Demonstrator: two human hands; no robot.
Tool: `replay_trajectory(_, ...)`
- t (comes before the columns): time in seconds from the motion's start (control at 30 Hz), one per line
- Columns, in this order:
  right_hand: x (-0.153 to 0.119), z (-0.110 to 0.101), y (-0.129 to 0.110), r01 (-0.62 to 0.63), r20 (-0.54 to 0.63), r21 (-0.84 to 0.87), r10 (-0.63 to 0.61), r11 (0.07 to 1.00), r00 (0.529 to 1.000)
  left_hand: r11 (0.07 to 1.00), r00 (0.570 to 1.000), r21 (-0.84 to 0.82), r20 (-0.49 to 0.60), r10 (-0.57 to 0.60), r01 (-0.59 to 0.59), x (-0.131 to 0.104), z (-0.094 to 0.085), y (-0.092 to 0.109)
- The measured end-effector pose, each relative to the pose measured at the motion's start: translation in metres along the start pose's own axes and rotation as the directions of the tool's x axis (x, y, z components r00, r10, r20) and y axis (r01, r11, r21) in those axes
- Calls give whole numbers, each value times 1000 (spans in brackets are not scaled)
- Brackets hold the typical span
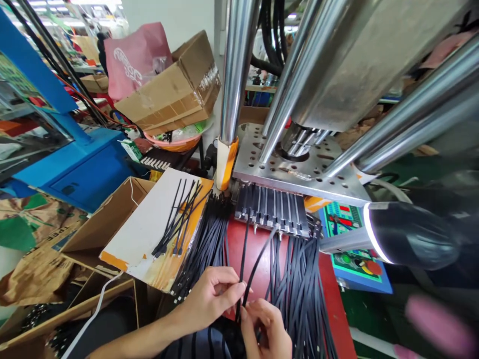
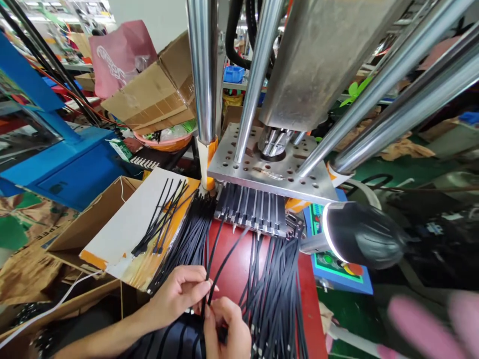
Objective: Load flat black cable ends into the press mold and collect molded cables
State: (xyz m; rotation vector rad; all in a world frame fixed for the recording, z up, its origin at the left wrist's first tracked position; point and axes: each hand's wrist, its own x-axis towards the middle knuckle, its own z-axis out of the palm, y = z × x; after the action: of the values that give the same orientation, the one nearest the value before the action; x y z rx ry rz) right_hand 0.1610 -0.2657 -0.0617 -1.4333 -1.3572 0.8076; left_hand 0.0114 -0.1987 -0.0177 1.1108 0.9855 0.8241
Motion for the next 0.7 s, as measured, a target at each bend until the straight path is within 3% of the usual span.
replay_trajectory(0.07, 7, -13, -2, -40, 103, 41, 36, 998, 994, 995, 998, 75, -5, 59, -59, -1, 0, 0)
replay_trajectory(0.1, 13, -22, -3, -57, 211, 52, 45, 997, 977, 988, 997, 131, 1, 79, -79, -1, -1, -1)
replay_trajectory(0.17, 28, -40, -6, -103, 470, 52, 67, 993, 880, 954, 992, 273, 31, 124, -128, -1, -1, -3)
replay_trajectory(0.23, 44, -53, -11, -178, 598, 35, 122, 983, 792, 902, 983, 391, 90, 161, -184, -4, 2, -10)
replay_trajectory(0.27, 51, -57, -14, -222, 593, 35, 158, 974, 790, 881, 978, 427, 125, 167, -205, -6, 4, -15)
replay_trajectory(0.33, 61, -56, -19, -288, 491, 75, 216, 955, 844, 863, 972, 458, 192, 136, -211, -10, 8, -24)
replay_trajectory(0.43, 65, -42, -21, -274, 329, 144, 215, 951, 920, 867, 970, 477, 240, 27, -142, -13, 9, -28)
replay_trajectory(0.5, 63, -34, -20, -215, 267, 151, 170, 965, 949, 878, 969, 471, 246, -38, -85, -8, 6, -18)
replay_trajectory(0.57, 58, -30, -18, -148, 250, 132, 112, 980, 962, 903, 977, 425, 210, -23, -70, 4, 2, 2)
replay_trajectory(0.7, 51, -27, -11, -56, 280, 73, 33, 996, 959, 909, 977, 358, 54, 206, -211, 40, -1, 44)
